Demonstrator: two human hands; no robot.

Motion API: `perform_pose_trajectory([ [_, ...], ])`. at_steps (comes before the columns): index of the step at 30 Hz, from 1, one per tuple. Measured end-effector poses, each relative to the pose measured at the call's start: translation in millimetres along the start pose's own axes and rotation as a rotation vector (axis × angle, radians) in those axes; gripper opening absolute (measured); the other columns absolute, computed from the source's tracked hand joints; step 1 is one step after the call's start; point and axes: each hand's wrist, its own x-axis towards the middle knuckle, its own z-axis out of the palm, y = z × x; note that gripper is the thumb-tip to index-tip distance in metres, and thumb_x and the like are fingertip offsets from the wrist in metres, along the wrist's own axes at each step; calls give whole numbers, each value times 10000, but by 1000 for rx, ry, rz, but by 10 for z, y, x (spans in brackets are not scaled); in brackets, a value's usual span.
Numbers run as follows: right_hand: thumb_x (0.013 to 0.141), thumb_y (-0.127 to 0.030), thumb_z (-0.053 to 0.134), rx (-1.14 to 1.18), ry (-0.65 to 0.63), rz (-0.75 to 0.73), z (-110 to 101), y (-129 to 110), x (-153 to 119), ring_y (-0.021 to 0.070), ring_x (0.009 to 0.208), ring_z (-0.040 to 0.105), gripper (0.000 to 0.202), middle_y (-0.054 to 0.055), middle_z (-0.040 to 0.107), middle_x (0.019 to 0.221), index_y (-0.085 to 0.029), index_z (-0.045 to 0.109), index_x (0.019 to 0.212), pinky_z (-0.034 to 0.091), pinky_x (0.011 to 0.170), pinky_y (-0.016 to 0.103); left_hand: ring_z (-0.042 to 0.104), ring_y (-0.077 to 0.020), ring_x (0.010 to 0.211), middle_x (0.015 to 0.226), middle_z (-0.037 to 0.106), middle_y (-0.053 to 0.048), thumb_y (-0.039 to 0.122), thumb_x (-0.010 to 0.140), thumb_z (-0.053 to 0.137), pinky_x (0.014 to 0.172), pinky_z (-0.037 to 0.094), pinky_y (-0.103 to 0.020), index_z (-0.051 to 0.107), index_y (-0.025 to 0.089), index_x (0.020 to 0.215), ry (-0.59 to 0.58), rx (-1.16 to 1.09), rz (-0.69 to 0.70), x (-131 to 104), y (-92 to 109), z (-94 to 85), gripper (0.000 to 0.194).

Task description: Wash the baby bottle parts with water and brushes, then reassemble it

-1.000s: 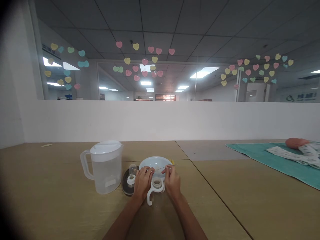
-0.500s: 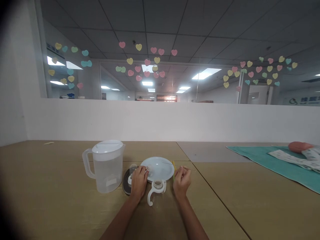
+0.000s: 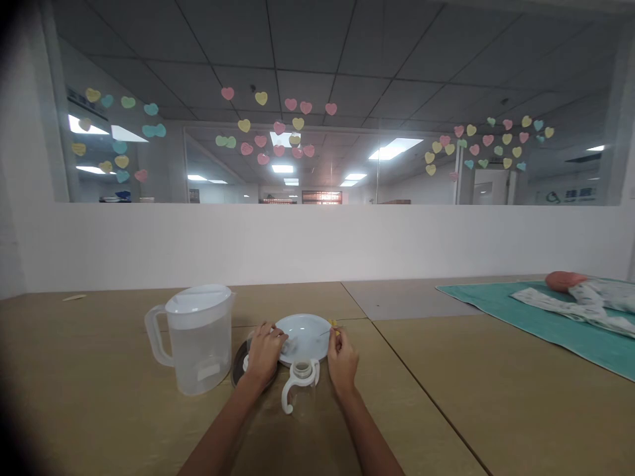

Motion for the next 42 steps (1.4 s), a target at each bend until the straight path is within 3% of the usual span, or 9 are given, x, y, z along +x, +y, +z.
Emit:
perform_pose_trajectory([
  [5,859,-560,324,-110,3,-52,18,24,8,147,476,508,535,31,598,553,-161,679,849,349,510,241,597,-240,805,509,612,-51,-3,631,580,913,323,-412,567,194,400,-180,-145,-111,277,62,134,304],
  [9,860,-565,301,-172,5,-55,35,61,13,151,459,514,556,43,619,567,-173,696,853,335,485,245,597,-203,594,441,592,-3,75,551,652,762,417,-356,605,197,419,-277,-319,-178,331,43,235,186],
  [12,863,-561,284,-203,-5,-51,49,72,12,157,454,513,564,43,617,559,-178,696,833,327,478,247,628,-193,662,629,689,-29,208,649,614,714,451,-303,683,188,600,-241,-493,-205,345,12,225,87],
  [18,870,-565,269,-184,-19,-46,69,71,-4,161,464,523,580,40,604,537,-168,689,831,329,477,238,641,-177,906,953,677,-101,475,841,389,819,488,-295,608,139,928,-48,-842,-260,393,116,2,412],
  [23,873,-565,265,-181,-20,-57,85,74,-13,149,443,509,581,35,601,533,-165,686,844,331,473,238,672,-183,779,896,659,-81,491,679,671,799,529,-348,577,145,937,-32,-1456,-414,295,390,-301,442],
  [27,878,-538,278,-180,-38,-71,94,85,-15,152,463,531,543,29,604,540,-172,678,850,341,483,235,667,-171,749,882,651,-68,450,670,699,765,542,-331,595,140,939,-54,-1508,-427,163,596,-424,423],
  [31,878,-509,290,-188,-59,-65,98,96,-21,151,464,533,515,32,607,547,-167,675,857,333,480,233,650,-138,669,832,634,-40,455,702,666,694,545,-291,601,143,935,-73,-1478,-394,34,713,-395,395],
  [37,875,-510,283,-192,-72,-57,95,93,-31,162,476,540,520,36,605,542,-169,676,865,321,482,237,629,-115,644,842,620,-31,451,746,615,655,521,-250,588,158,969,97,-1458,-407,-36,772,-347,370],
  [42,868,-519,288,-185,-90,-33,85,100,-49,162,477,532,525,36,597,543,-165,676,851,319,492,242,615,-110,637,874,615,-38,452,762,594,664,516,-260,580,159,960,153,-1460,-401,1,757,-340,354],
])
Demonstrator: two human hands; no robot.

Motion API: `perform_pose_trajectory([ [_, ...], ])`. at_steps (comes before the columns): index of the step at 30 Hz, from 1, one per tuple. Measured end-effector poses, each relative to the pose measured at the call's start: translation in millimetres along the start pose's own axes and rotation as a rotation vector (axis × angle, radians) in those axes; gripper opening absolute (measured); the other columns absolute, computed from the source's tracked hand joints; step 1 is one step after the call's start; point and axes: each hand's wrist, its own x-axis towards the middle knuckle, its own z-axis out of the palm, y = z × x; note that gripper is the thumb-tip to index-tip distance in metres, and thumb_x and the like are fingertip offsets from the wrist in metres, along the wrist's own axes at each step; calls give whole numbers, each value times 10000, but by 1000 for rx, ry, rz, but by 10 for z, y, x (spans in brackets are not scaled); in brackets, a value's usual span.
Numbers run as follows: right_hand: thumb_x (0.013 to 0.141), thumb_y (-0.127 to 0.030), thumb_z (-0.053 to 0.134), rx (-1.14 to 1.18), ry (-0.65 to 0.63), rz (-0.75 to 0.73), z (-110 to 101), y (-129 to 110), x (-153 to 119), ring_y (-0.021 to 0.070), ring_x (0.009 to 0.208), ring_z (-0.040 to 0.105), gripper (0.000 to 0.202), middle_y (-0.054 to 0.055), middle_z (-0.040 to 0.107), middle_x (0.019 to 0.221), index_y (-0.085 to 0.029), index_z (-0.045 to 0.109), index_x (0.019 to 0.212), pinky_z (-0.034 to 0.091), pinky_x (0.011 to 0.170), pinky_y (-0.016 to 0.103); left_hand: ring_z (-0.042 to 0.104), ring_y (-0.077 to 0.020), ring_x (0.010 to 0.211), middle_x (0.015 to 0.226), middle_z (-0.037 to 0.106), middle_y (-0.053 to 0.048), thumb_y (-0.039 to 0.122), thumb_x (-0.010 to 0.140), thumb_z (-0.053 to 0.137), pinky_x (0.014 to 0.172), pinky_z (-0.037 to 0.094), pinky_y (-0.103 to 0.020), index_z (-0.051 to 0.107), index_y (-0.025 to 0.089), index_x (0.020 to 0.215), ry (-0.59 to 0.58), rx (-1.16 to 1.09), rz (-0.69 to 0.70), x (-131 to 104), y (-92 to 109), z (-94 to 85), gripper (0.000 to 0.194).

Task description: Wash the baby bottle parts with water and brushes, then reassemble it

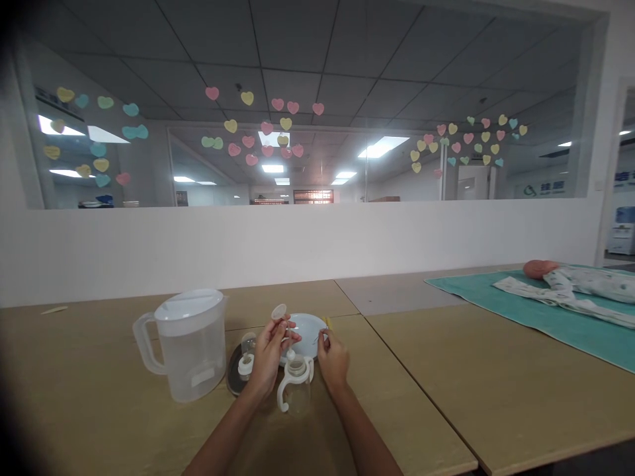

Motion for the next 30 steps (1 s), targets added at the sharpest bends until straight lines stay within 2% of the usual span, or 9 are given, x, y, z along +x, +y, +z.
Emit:
perform_pose_trajectory([
  [4,854,-496,307,12,-30,16,15,12,-34,165,487,533,496,36,598,548,-165,677,847,322,507,245,619,-125,643,864,630,-49,448,775,581,667,512,-269,590,153,966,-39,83,31,-4,-73,-54,352],
  [11,808,-393,362,-6,-49,-2,32,17,-93,170,532,550,394,45,610,579,-158,679,814,345,536,247,635,-182,814,856,696,-53,423,805,553,737,478,-260,664,171,870,-120,446,143,-130,-256,-226,283],
  [17,815,-370,358,22,-64,-54,30,37,-92,165,529,540,366,36,606,585,-166,661,794,346,531,245,646,-194,811,845,701,-71,421,827,525,741,477,-272,650,152,889,-13,382,151,-117,-312,-262,303],
  [21,844,-381,354,22,-53,-62,23,25,-96,162,550,544,366,36,617,611,-176,647,767,344,545,244,634,-206,874,896,694,-72,360,818,542,736,476,-273,664,156,878,-92,513,194,-125,-280,-284,245],
  [26,875,-394,355,28,-44,-89,32,22,-121,156,592,553,371,41,635,665,-181,632,750,348,574,238,609,-202,925,949,686,-77,280,820,539,850,450,-316,703,175,837,-225,646,335,-152,-321,-414,195],
  [30,900,-411,324,17,-47,-86,1,-6,-148,153,590,552,410,41,633,663,-182,624,740,335,558,233,595,-207,971,1012,668,-79,274,849,495,880,441,-341,705,193,882,-236,740,440,-139,-362,-506,227],
])
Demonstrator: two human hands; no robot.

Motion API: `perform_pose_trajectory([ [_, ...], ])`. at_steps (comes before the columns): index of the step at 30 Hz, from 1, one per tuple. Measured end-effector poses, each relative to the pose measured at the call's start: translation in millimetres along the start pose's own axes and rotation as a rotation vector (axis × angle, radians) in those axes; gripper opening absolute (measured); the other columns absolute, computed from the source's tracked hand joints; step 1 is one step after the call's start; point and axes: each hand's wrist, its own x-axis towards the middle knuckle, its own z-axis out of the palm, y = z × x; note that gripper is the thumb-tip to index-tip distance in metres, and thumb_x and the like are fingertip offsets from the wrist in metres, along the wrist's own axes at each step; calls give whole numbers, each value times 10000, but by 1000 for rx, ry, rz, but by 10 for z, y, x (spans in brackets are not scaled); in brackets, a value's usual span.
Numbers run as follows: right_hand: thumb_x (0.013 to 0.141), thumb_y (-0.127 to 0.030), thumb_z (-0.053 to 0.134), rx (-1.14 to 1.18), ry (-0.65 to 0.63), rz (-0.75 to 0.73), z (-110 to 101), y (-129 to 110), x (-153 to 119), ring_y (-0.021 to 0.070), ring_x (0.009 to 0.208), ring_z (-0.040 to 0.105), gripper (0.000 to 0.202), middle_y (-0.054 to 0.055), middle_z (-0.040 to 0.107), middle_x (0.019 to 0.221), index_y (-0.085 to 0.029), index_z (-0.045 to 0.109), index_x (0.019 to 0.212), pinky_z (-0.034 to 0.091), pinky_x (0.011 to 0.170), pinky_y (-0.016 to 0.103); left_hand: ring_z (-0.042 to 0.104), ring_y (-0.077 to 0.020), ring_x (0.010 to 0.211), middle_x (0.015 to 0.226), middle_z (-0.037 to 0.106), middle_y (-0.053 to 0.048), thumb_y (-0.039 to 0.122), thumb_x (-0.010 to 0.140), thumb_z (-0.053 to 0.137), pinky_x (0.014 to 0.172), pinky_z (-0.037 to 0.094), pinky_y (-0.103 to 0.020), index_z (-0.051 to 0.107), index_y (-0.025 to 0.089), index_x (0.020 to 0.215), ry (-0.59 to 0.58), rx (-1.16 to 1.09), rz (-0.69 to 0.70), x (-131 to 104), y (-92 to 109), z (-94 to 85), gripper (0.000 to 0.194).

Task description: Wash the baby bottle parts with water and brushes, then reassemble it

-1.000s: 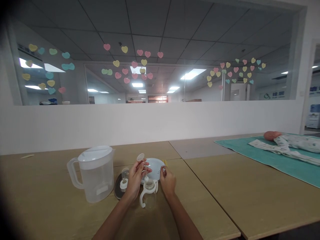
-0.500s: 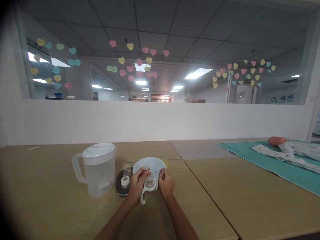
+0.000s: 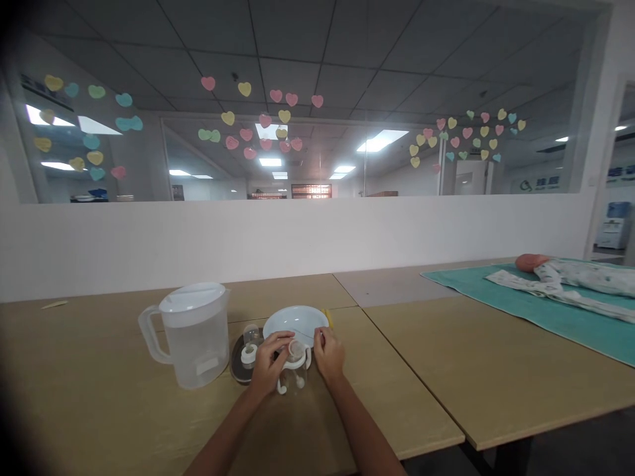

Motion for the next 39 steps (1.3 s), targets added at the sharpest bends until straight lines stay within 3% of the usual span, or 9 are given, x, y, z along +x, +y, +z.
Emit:
perform_pose_trajectory([
  [5,913,-402,304,-21,-7,-6,-50,-67,-69,154,618,572,426,42,643,677,-189,624,728,341,566,227,588,-208,963,982,663,-68,246,887,391,872,448,-350,670,190,956,130,214,-26,2,-157,-104,293],
  [8,902,-403,321,-24,-1,-14,-42,-71,-112,154,622,581,400,45,653,698,-184,639,795,352,569,228,559,-252,994,1030,646,-83,202,852,421,910,417,-407,658,184,1013,192,537,-105,-29,-367,-252,287],
  [11,896,-433,324,-24,1,5,-13,-47,-132,155,589,577,410,39,645,678,-174,642,895,361,555,235,543,-256,1023,1109,623,-97,97,796,425,925,413,-397,645,165,1059,150,748,-218,-104,-608,-404,349],
  [16,885,-520,321,11,11,30,37,-11,-97,156,569,578,472,27,631,658,-175,637,945,378,536,238,590,-224,942,968,659,-105,56,784,430,857,452,-332,662,138,1014,5,814,-405,-178,-835,-476,337],
  [23,924,-406,294,102,70,-75,-53,-111,-104,177,769,607,416,77,667,819,-179,641,894,429,699,257,575,-213,966,1017,584,-77,249,898,359,897,448,-363,626,199,1039,261,559,-170,-101,-572,-390,307],
  [26,920,-346,325,193,18,-200,-93,-165,-148,164,741,582,366,62,642,751,-186,631,798,423,700,252,568,-205,984,1026,584,-70,293,906,380,917,437,-364,622,222,1012,283,379,-72,-68,-395,-313,273],
  [30,915,-335,335,253,25,-207,-95,-189,-182,142,619,523,379,32,567,618,-189,574,661,395,611,240,588,-203,953,985,616,-72,354,885,445,861,478,-361,620,211,956,303,152,-100,-18,-311,-202,237],
  [36,884,-335,435,268,76,-142,-119,-182,-102,142,609,517,276,30,583,648,-174,618,754,403,608,250,650,-190,860,926,676,-85,363,754,620,794,524,-324,626,154,875,141,-286,-271,125,-365,-86,241],
  [39,847,-358,511,313,42,-107,-169,-217,-33,184,772,572,232,68,644,816,-180,651,895,452,723,300,651,-187,872,948,679,-88,313,718,648,801,521,-317,627,148,881,63,-370,-309,218,-302,-72,233],
])
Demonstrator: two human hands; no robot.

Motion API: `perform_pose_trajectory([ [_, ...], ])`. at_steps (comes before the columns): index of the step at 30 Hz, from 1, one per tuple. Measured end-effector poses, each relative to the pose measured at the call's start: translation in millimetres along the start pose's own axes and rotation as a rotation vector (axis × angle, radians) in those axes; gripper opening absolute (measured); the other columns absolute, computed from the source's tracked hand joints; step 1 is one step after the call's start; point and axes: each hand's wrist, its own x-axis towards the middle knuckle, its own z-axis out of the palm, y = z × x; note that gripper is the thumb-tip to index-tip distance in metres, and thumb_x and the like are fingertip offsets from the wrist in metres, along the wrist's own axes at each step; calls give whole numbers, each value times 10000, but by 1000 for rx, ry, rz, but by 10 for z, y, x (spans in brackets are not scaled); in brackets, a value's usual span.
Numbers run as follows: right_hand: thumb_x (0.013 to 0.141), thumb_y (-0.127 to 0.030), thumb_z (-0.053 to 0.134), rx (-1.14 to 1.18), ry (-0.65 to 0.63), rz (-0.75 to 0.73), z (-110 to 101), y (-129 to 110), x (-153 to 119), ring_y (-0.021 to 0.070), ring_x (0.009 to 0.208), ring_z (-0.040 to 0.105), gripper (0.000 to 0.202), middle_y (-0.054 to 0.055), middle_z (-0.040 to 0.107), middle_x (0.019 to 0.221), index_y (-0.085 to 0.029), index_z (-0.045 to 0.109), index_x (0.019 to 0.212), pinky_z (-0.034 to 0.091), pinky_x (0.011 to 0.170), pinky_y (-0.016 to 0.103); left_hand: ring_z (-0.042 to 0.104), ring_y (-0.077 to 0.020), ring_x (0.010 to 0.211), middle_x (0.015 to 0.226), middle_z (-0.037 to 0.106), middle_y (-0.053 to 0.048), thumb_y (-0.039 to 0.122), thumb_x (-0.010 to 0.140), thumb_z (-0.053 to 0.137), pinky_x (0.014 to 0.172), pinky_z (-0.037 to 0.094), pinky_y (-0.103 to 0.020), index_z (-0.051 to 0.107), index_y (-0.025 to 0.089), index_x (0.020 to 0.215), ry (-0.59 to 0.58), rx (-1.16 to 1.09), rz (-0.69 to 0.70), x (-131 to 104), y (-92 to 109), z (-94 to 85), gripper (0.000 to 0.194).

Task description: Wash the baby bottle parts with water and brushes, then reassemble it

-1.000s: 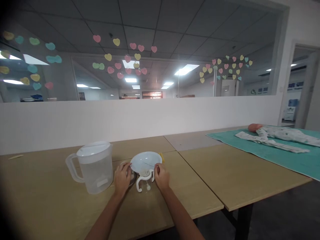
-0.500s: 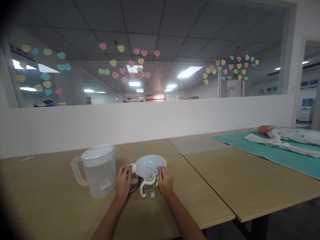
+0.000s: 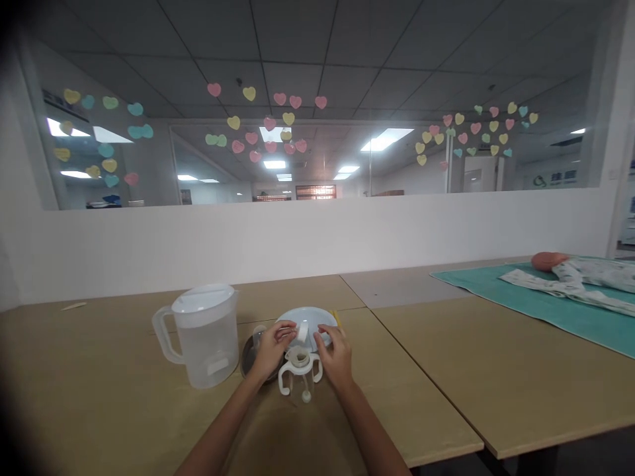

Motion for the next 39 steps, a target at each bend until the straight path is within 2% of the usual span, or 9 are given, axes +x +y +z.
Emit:
perform_pose_trajectory([
  [3,778,-383,611,149,-102,46,1,-36,71,237,1001,563,326,98,643,1052,-201,644,1046,441,887,383,646,-176,863,961,679,-86,267,721,639,807,518,-312,636,149,902,-92,18,-2,73,185,39,216],
  [6,697,-369,700,364,-202,127,41,-28,136,255,1079,549,508,104,605,1174,-214,586,1167,429,941,422,639,-177,853,946,687,-79,223,729,622,796,514,-306,652,159,902,-176,119,46,149,437,76,187],
  [12,611,-296,779,834,-242,353,19,54,221,228,989,613,520,85,651,1084,-228,581,1088,481,877,390,601,-174,907,1000,664,-49,220,818,520,837,476,-307,638,215,981,-285,334,227,150,762,173,201],
  [20,511,-277,836,895,-227,510,-61,21,217,228,836,645,532,90,694,921,-175,641,996,517,756,366,614,-135,751,869,634,-19,281,780,584,693,478,-240,583,191,968,-268,145,48,154,583,62,208],
  [24,499,-290,840,875,-194,538,-43,45,210,213,768,646,521,80,695,859,-175,647,969,524,697,344,613,-139,752,811,642,-13,273,741,631,720,468,-249,573,181,964,-293,72,0,221,522,8,248],
  [29,509,-331,830,811,-151,513,-52,57,220,223,764,643,497,77,688,825,-183,642,944,525,682,349,598,-159,797,801,649,1,275,762,599,759,453,-272,602,205,941,-232,274,86,84,672,41,192],
  [32,531,-341,816,809,-197,470,-55,11,212,220,773,639,461,72,679,832,-191,622,921,519,691,341,592,-171,855,868,657,-3,277,785,573,829,440,-301,614,222,950,-179,387,162,-31,742,49,179],
  [35,579,-339,786,838,-255,439,-56,-40,194,207,779,628,383,46,663,817,-211,577,872,506,688,316,583,-188,962,999,659,-31,286,832,519,902,421,-322,614,235,1046,-148,387,198,-129,706,7,240],
  [39,628,-326,747,973,-191,463,-70,-62,188,177,767,618,321,-1,641,825,-240,526,844,488,718,305,550,-202,1066,1094,638,-58,287,884,448,951,398,-330,635,230,1036,-68,398,264,-323,548,-118,247],
])
